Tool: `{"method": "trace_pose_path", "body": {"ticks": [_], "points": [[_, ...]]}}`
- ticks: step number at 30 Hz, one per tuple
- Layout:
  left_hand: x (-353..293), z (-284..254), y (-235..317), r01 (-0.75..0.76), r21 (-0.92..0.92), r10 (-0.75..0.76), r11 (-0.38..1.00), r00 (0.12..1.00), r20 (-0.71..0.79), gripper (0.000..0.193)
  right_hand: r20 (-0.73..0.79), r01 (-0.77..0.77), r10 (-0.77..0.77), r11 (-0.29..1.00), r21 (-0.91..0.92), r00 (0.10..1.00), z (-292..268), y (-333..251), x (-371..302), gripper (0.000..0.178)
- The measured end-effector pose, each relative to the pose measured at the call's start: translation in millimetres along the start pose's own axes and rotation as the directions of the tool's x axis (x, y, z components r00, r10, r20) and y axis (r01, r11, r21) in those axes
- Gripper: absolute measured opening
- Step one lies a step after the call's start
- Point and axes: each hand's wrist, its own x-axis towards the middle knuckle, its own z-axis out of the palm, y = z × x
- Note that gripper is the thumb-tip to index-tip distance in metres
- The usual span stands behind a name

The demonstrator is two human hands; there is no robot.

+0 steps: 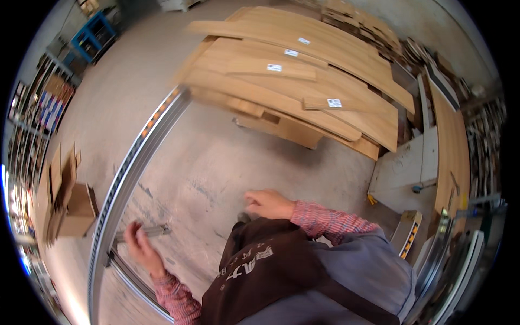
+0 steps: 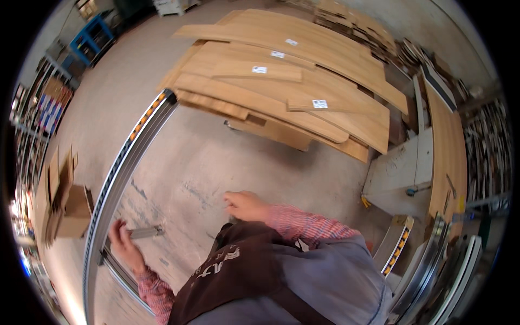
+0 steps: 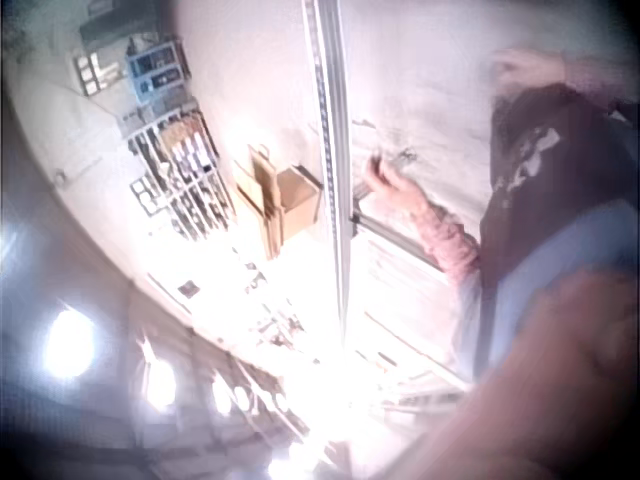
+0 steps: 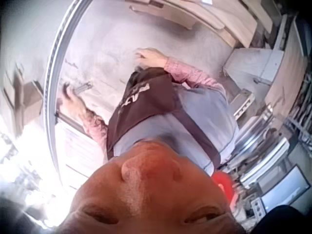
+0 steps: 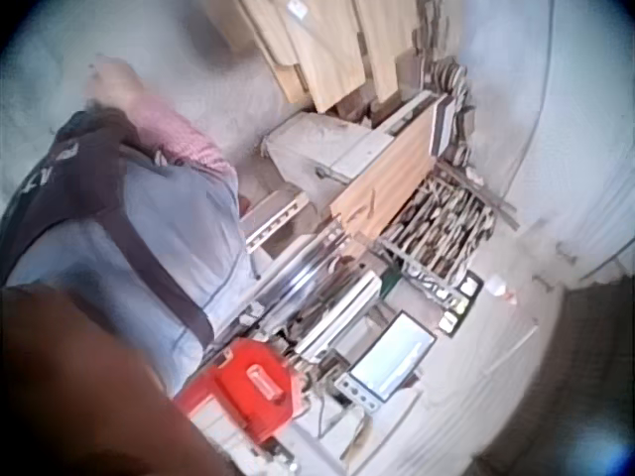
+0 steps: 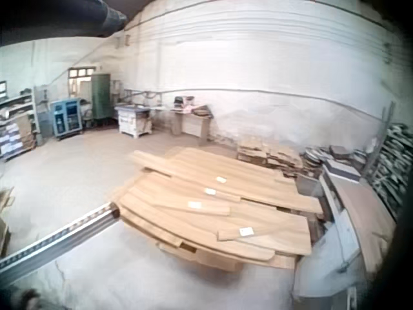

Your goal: The person repeatedly picks up wooden planks from a pile, places them on a conveyor belt, and feeds them into a red woodworking machine. After each plank is processed, the person retrieves it and returns it to the pile, continuing the cycle.

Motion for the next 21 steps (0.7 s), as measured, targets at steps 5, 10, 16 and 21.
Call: {"method": "trace_pose_path", "body": {"ticks": [5,10,16,21], "points": [[88.1,169.9,81.9,-0.236,-0.165,0.287,0.958,0.760,0.584,0.035,-0.358,-0.274,0.358,0.925,0.264,0.862,-55.1,52.6,-49.0,0.033],[134.4,297.0,115.7,-0.543,-0.404,0.641,0.736,0.367,0.674,0.039,-0.635,-0.306,0.531,0.846,0.436,0.562,-76.4,97.9,-63.8,0.034],[207.7,411.3,145.0,-0.619,-0.523,0.731,0.586,0.125,0.671,0.042,-0.819,-0.372,0.545,0.808,0.457,0.179,-142.7,131.2,-31.6,0.030],[258.4,490.3,167.5,-0.635,-0.544,0.723,0.549,0.033,0.690,0.043,-0.870,-0.312,0.493,0.823,0.475,-0.022,-186.4,135.6,-26.3,0.032]]}}
